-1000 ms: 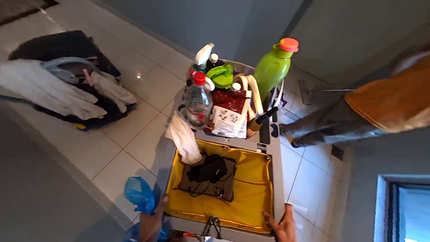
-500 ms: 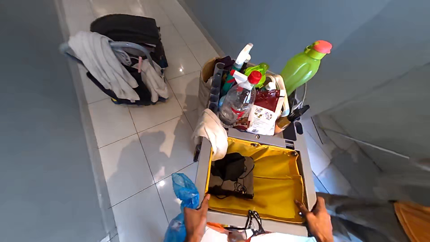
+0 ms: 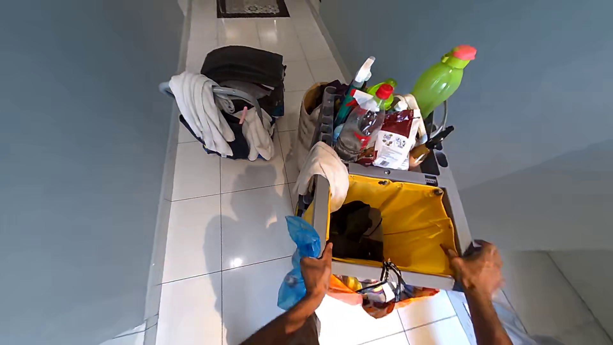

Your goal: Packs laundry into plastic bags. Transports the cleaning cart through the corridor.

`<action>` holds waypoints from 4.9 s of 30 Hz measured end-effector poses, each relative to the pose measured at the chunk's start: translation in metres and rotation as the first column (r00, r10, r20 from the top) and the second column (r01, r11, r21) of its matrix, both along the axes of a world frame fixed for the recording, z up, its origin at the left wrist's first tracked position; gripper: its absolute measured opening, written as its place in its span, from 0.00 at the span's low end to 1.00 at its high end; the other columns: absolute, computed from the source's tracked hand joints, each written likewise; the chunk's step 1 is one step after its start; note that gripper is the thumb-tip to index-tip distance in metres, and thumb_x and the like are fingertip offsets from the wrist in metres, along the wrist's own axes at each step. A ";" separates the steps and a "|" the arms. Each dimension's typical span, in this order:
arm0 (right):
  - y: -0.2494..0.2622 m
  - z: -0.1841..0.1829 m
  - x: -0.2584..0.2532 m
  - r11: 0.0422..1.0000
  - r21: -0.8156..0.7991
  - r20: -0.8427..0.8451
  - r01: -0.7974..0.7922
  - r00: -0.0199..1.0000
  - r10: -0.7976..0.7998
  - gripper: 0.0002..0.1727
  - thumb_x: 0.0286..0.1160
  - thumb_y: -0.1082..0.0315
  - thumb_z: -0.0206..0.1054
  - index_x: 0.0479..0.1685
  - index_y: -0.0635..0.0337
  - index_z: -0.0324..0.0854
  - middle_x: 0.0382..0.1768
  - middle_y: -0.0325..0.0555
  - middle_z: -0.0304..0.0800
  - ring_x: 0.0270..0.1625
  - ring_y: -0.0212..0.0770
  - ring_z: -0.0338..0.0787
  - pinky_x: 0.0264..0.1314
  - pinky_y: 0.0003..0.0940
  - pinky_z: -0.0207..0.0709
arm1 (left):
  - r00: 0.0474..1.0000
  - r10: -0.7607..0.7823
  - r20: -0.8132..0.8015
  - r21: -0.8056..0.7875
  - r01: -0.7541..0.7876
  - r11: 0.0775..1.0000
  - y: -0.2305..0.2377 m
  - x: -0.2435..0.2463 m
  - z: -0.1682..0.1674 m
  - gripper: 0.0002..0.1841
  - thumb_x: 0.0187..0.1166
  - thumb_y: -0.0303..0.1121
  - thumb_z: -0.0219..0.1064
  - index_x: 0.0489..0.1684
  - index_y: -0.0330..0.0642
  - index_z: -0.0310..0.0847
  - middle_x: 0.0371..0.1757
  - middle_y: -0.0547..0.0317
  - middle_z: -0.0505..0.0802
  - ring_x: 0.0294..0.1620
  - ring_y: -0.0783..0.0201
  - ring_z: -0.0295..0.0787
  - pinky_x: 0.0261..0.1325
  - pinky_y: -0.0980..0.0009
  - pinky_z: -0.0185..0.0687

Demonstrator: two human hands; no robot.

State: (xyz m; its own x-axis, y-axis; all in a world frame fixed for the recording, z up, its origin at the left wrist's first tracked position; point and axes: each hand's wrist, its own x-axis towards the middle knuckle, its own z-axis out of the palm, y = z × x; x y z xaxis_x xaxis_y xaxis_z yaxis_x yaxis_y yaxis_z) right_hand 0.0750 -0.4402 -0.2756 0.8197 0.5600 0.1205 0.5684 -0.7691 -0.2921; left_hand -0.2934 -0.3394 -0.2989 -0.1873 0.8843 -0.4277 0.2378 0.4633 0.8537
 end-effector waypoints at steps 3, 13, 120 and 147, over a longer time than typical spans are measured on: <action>0.066 -0.001 0.035 0.976 0.037 0.092 -0.214 0.973 0.210 0.42 0.64 0.45 0.73 0.74 0.68 0.74 0.71 0.80 0.74 0.73 0.81 0.75 0.68 0.80 0.67 | 0.999 -0.015 -0.036 0.015 0.016 1.000 0.055 0.034 0.000 0.29 0.70 0.51 0.79 0.54 0.30 0.86 0.46 0.43 0.94 0.54 0.51 0.92 0.64 0.48 0.83; 0.280 0.010 -0.040 0.666 -0.153 -0.063 -0.730 0.680 0.730 0.52 0.67 0.14 0.42 0.67 0.46 0.87 0.67 0.49 0.88 0.70 0.58 0.83 0.80 0.65 0.63 | 0.968 -0.178 -0.176 -0.214 0.139 0.967 0.268 0.116 0.029 0.41 0.74 0.67 0.68 0.62 0.31 0.82 0.56 0.37 0.91 0.61 0.44 0.89 0.64 0.43 0.82; 2.857 -0.020 0.342 0.780 0.088 0.071 -0.619 0.785 0.615 0.20 0.76 0.63 0.52 0.36 0.53 0.94 0.37 0.57 0.95 0.48 0.66 0.93 0.51 0.71 0.74 | 0.510 0.816 -0.272 -0.026 -0.852 0.523 2.668 0.298 -0.044 0.28 0.86 0.38 0.62 0.75 0.21 0.70 0.75 0.25 0.79 0.80 0.35 0.72 0.81 0.42 0.66; 3.876 -0.012 0.421 0.789 0.029 0.042 -0.614 0.789 0.612 0.19 0.83 0.59 0.54 0.41 0.48 0.95 0.42 0.52 0.97 0.53 0.61 0.93 0.56 0.68 0.77 | 0.549 0.780 -0.301 -0.008 -0.819 0.573 3.668 0.393 -0.049 0.33 0.88 0.42 0.57 0.81 0.21 0.62 0.79 0.22 0.73 0.84 0.34 0.68 0.84 0.42 0.63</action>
State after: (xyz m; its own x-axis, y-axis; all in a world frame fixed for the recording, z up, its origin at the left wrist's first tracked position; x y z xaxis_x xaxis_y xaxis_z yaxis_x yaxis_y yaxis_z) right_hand 0.4955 3.4353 -0.2876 0.3015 0.9380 0.1713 0.9252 -0.2444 -0.2903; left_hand 0.1000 3.3289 -0.3480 -0.8985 0.2533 -0.3586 -0.1073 0.6653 0.7388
